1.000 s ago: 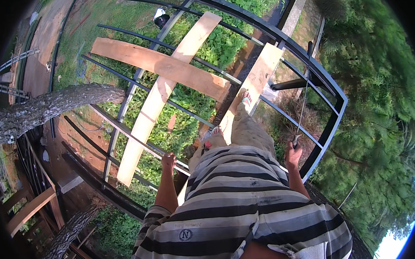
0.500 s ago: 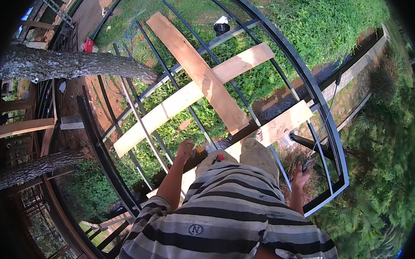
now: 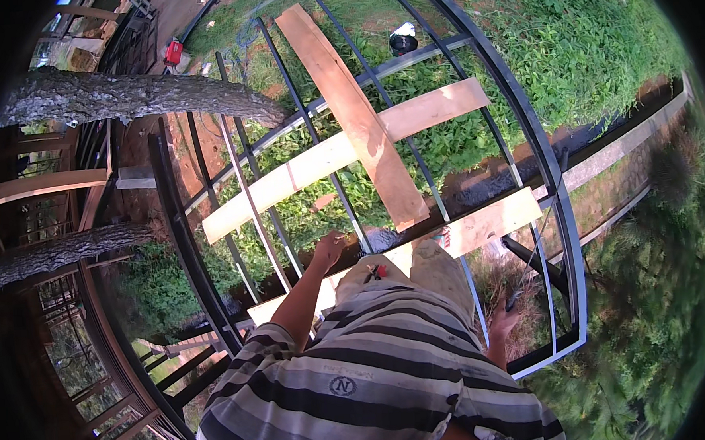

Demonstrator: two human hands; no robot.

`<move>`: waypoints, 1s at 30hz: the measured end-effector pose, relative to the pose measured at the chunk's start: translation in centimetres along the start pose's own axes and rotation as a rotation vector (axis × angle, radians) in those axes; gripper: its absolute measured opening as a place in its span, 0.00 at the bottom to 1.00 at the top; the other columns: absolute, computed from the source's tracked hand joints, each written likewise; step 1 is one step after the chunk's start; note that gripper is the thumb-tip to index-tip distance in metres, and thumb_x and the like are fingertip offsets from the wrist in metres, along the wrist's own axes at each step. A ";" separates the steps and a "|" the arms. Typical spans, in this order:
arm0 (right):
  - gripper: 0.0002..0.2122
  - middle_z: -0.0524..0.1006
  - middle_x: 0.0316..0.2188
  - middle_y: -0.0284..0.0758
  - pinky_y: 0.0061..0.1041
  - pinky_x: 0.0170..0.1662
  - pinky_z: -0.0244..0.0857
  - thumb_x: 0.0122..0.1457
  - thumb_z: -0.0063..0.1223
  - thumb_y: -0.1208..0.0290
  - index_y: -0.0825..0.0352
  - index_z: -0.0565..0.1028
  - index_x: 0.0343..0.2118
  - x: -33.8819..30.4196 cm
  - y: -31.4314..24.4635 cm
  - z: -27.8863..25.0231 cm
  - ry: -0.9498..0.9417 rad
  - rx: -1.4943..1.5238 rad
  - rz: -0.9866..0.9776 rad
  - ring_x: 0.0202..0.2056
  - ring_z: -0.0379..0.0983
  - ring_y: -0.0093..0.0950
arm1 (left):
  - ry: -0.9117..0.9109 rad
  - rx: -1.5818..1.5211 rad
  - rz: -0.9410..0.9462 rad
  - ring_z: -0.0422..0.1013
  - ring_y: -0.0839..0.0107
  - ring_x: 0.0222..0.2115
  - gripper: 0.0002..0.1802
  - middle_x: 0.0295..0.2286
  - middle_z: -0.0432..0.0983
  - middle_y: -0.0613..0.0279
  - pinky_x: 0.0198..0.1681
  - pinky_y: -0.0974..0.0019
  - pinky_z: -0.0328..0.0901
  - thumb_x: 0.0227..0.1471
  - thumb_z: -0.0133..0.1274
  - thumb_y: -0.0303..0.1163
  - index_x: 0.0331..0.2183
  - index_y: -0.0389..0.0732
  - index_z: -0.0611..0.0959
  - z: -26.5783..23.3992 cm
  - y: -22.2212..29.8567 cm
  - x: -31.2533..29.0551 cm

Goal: The person sits on a metal structure and uses a paintbrush to apply black paint to the metal bars. They move wooden boards across the frame to adjust their position as they work.

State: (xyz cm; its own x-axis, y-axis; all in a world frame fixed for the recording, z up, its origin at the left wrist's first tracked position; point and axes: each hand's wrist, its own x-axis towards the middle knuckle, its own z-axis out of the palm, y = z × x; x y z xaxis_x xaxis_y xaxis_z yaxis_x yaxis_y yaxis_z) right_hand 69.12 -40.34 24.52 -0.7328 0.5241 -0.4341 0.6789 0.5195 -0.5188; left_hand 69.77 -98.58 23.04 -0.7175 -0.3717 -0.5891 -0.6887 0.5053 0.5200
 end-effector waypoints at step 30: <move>0.18 0.69 0.14 0.31 0.30 0.18 0.60 0.61 0.59 0.56 0.67 0.72 0.26 -0.5 -4.5 4.7 -0.179 -0.051 -0.321 0.14 0.66 0.23 | 0.021 -0.293 -0.096 0.78 0.66 0.39 0.24 0.37 0.82 0.51 0.45 0.63 0.71 0.57 0.60 0.39 0.51 0.33 0.81 1.1 -5.7 -4.8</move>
State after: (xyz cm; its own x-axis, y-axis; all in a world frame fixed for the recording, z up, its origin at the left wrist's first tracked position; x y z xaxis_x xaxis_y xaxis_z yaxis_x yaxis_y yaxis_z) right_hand 66.25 -46.08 23.61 -0.9023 0.2052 -0.3792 0.4113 0.6739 -0.6137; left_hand 77.30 -98.78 22.21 -0.6479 -0.4244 -0.6326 -0.7518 0.2223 0.6209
